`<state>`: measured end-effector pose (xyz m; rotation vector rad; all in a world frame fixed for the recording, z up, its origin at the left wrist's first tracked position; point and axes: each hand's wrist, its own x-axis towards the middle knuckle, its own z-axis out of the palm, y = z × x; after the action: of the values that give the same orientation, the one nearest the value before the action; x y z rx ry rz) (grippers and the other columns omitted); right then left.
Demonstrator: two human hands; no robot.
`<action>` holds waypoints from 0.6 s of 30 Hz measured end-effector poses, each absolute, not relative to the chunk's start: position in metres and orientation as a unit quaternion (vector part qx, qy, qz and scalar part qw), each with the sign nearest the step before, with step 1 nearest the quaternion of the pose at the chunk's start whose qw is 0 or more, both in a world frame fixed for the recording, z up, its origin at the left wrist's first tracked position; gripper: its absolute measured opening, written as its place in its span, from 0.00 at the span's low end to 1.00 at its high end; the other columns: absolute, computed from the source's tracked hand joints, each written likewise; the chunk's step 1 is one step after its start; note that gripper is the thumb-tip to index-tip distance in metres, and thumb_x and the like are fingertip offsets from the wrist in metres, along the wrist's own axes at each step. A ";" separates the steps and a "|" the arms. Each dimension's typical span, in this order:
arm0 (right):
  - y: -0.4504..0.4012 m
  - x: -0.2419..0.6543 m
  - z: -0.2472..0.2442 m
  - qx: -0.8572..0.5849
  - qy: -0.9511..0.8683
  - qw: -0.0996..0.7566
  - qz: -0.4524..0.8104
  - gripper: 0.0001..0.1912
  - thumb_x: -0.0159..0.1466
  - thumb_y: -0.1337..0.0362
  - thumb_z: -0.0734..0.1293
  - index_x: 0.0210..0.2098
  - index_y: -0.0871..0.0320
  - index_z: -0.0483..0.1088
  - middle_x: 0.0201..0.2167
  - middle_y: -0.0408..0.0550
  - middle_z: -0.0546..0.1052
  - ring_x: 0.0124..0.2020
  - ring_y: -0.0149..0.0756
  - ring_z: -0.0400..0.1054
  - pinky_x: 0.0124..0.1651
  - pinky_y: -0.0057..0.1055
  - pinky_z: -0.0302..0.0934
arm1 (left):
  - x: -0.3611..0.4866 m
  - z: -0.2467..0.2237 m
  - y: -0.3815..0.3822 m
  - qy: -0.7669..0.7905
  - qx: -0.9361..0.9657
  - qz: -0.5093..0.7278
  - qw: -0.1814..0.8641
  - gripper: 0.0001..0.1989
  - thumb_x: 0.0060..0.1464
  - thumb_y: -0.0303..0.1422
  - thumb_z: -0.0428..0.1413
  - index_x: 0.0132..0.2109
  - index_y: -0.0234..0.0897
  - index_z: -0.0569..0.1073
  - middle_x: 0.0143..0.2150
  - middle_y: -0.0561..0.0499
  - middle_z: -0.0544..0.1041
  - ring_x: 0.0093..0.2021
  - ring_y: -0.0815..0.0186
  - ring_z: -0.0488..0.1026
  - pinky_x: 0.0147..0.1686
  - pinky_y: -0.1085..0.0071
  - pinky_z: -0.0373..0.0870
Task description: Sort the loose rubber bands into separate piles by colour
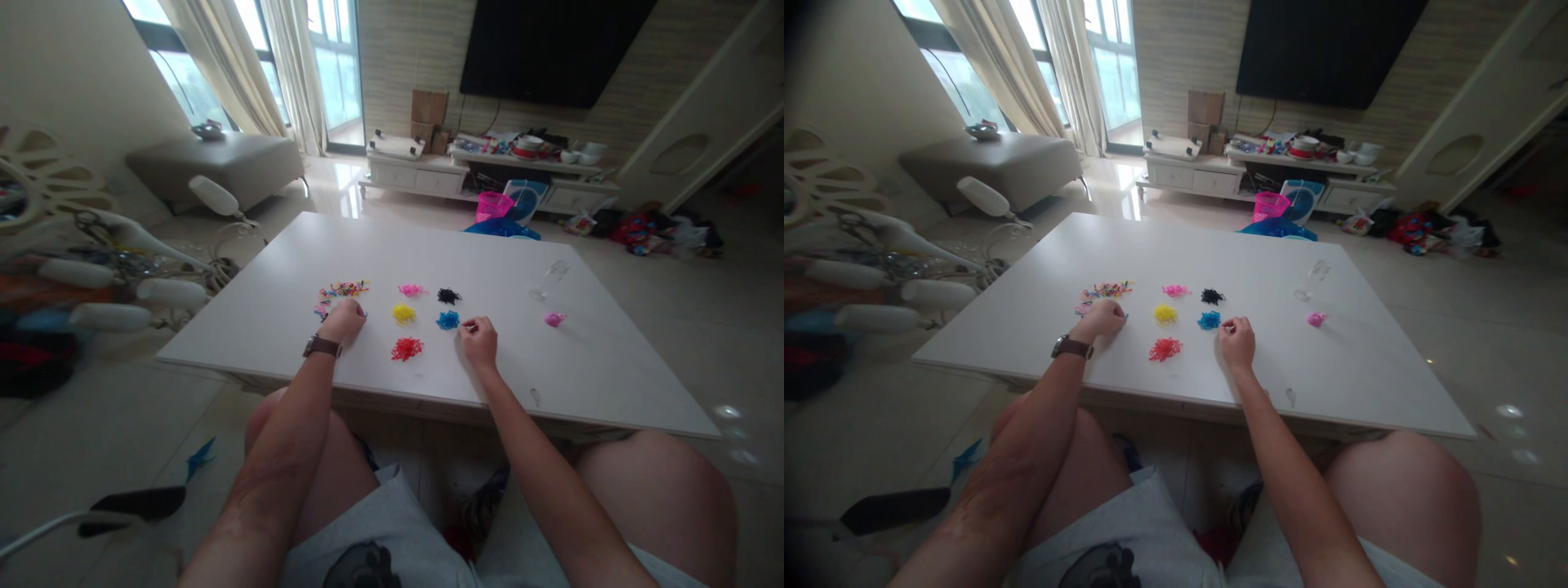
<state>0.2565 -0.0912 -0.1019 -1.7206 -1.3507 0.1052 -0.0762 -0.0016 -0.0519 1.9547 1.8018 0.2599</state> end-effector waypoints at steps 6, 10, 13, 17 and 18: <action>-0.092 0.255 -0.100 -0.697 -0.548 0.460 0.043 0.03 0.55 0.65 0.64 0.27 0.56 0.70 0.31 0.45 0.70 0.30 0.36 0.65 0.41 0.35 0.61 | -0.098 -0.038 0.003 0.682 0.674 0.203 0.200 0.03 0.47 0.26 0.59 0.30 0.34 0.79 0.30 0.47 0.81 0.33 0.63 0.76 0.35 0.72 0.67; -0.092 0.254 -0.099 -0.698 -0.547 0.460 0.047 0.03 0.55 0.65 0.64 0.26 0.56 0.70 0.31 0.45 0.71 0.29 0.36 0.64 0.41 0.35 0.61 | -0.107 -0.039 0.004 0.703 0.639 0.244 0.193 0.03 0.45 0.28 0.62 0.31 0.35 0.79 0.32 0.47 0.82 0.35 0.62 0.77 0.35 0.72 0.67; -0.092 0.255 -0.100 -0.699 -0.546 0.459 0.051 0.03 0.56 0.65 0.64 0.27 0.56 0.70 0.31 0.45 0.71 0.29 0.35 0.65 0.41 0.35 0.61 | -0.105 -0.043 0.005 0.696 0.644 0.245 0.202 0.03 0.44 0.28 0.63 0.31 0.35 0.80 0.33 0.48 0.82 0.35 0.62 0.78 0.35 0.72 0.68; -0.092 0.255 -0.101 -0.698 -0.545 0.461 0.055 0.03 0.56 0.65 0.65 0.27 0.56 0.70 0.31 0.45 0.71 0.29 0.35 0.65 0.40 0.35 0.60 | -0.100 -0.049 0.009 0.696 0.642 0.238 0.216 0.09 0.42 0.26 0.63 0.36 0.35 0.80 0.33 0.48 0.83 0.37 0.62 0.79 0.36 0.72 0.70; -0.092 0.255 -0.101 -0.698 -0.545 0.461 0.055 0.03 0.56 0.65 0.65 0.27 0.56 0.70 0.31 0.45 0.71 0.29 0.35 0.65 0.40 0.35 0.60 | -0.099 -0.051 0.010 0.695 0.642 0.235 0.222 0.11 0.42 0.25 0.63 0.37 0.35 0.80 0.34 0.48 0.83 0.37 0.62 0.79 0.37 0.72 0.70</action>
<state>0.2552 -0.0917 -0.1012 -1.7175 -1.3414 0.1360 -0.0990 0.0101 -0.0507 1.7747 1.9206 0.6498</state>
